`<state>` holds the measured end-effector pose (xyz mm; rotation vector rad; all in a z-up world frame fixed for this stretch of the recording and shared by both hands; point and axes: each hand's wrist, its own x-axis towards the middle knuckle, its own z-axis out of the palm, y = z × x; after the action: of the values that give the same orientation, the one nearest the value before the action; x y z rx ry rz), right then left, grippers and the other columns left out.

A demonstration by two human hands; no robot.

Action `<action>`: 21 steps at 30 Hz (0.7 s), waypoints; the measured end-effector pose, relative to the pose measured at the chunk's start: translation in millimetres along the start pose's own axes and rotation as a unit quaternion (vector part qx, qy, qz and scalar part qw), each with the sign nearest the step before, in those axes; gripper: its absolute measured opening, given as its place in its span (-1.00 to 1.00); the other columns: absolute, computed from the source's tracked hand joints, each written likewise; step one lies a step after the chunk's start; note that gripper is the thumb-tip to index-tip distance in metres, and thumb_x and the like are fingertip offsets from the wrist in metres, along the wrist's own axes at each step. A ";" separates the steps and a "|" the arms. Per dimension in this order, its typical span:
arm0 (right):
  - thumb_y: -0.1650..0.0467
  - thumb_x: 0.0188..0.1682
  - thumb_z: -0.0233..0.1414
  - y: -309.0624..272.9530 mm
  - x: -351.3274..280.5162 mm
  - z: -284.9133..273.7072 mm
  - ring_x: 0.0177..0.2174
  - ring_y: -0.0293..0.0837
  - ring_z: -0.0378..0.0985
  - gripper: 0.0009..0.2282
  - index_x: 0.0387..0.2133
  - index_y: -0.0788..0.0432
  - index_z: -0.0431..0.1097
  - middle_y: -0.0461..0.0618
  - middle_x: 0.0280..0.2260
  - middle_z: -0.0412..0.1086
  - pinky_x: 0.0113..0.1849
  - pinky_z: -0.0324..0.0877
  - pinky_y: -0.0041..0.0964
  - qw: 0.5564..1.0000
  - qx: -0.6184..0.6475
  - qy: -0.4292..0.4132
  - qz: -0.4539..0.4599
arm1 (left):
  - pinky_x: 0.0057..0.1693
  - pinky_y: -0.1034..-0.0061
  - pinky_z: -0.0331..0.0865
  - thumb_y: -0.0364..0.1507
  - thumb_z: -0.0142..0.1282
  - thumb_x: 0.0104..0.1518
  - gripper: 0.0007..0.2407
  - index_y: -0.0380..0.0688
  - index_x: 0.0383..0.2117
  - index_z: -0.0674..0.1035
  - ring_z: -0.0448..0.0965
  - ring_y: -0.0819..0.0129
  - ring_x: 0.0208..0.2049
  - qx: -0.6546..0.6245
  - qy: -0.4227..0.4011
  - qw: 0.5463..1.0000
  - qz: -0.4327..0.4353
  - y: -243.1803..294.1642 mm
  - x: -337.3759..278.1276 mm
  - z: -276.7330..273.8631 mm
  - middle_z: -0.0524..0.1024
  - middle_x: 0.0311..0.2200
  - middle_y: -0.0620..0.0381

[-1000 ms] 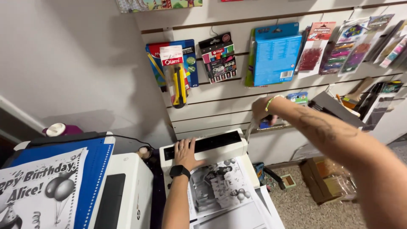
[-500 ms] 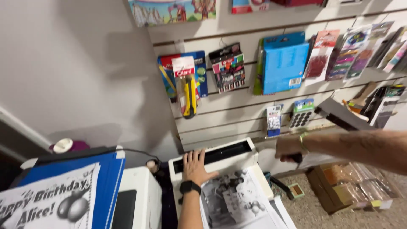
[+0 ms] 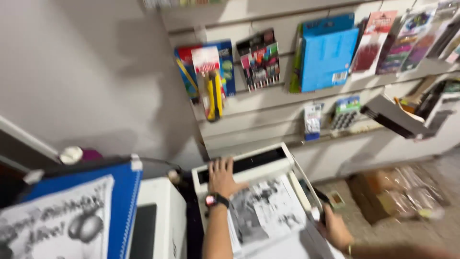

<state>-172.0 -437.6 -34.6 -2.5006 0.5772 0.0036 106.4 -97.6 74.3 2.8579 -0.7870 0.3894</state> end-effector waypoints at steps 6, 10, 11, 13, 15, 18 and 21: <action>0.24 -0.06 0.06 -15.0 -4.3 -15.4 -0.46 0.11 0.64 -0.67 -0.05 0.02 0.25 -0.01 -0.44 0.55 -0.34 0.46 0.00 0.996 0.033 0.030 -0.072 | 0.40 -0.03 -0.12 0.32 0.26 -0.30 0.03 0.00 0.35 0.25 0.18 -0.06 0.31 0.003 -0.032 0.999 -0.006 -0.8 1.3 -4.7 0.28 0.26 0.01; 0.14 -0.05 0.06 -61.3 -32.0 -77.7 0.21 0.05 0.30 -0.38 0.24 0.20 0.18 0.13 0.22 0.27 0.21 0.14 -0.08 0.961 0.124 0.133 -0.208 | 0.39 0.03 -0.10 0.30 0.30 -0.28 0.02 0.07 0.36 0.22 0.21 0.00 0.28 -0.011 -0.040 0.999 -0.010 2.0 5.5 -19.9 0.24 0.30 0.05; 0.19 -0.05 0.06 -66.8 -43.7 -89.6 0.21 0.02 0.34 -0.54 0.09 0.16 0.33 0.10 0.19 0.31 0.20 0.15 -0.10 0.951 0.149 0.158 -0.219 | 0.39 0.02 -0.10 0.31 0.27 -0.23 -0.02 0.07 0.35 0.23 0.21 -0.01 0.27 -0.011 -0.038 0.999 -0.004 1.6 2.2 -20.6 0.25 0.28 0.06; 0.24 -0.05 0.07 -77.1 -53.6 -97.0 0.21 -0.01 0.37 -0.67 -0.06 0.12 0.49 0.06 0.17 0.35 0.19 0.16 -0.12 0.940 0.176 0.178 -0.231 | 0.39 0.01 -0.09 0.31 0.23 -0.17 -0.05 0.06 0.34 0.24 0.21 -0.01 0.26 -0.009 -0.038 0.999 0.000 -0.7 0.8 -19.6 0.26 0.26 0.06; 0.40 -0.05 0.11 -85.1 -56.2 -87.6 0.13 0.06 0.47 -0.84 -0.23 0.18 0.44 0.18 0.11 0.41 0.17 0.30 -0.10 0.899 0.191 0.274 -0.284 | 0.40 -0.02 -0.10 0.31 0.24 -0.19 -0.03 0.05 0.35 0.23 0.20 -0.08 0.28 -0.012 -0.019 1.000 0.007 -1.6 -0.5 -14.9 0.26 0.26 0.02; 0.36 0.08 -0.10 -151.7 -34.7 -142.0 -0.05 0.23 0.58 -0.75 -0.54 0.24 0.40 0.07 -0.34 0.51 0.07 0.46 0.08 0.833 0.219 0.265 -0.435 | 0.38 -0.05 -0.05 0.31 0.25 -0.19 -0.03 0.01 0.33 0.24 0.28 -0.10 0.22 -0.002 0.010 1.000 0.027 -1.5 -2.2 -12.1 0.32 0.20 -0.02; 0.31 0.04 -0.11 -155.3 26.6 -182.7 -0.39 -0.12 0.63 -0.77 -0.33 0.09 0.51 -0.10 -0.28 0.59 -0.33 0.38 -0.32 0.868 0.097 0.257 -0.413 | 0.38 -0.04 -0.05 0.31 0.24 -0.20 -0.05 0.01 0.31 0.28 0.29 -0.08 0.21 0.003 0.010 1.000 0.029 -2.2 0.5 -11.6 0.32 0.20 -0.01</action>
<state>-107.1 -429.3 197.6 -2.3384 -0.3349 -1.0103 105.5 -93.5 85.3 2.8379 -0.8677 0.4269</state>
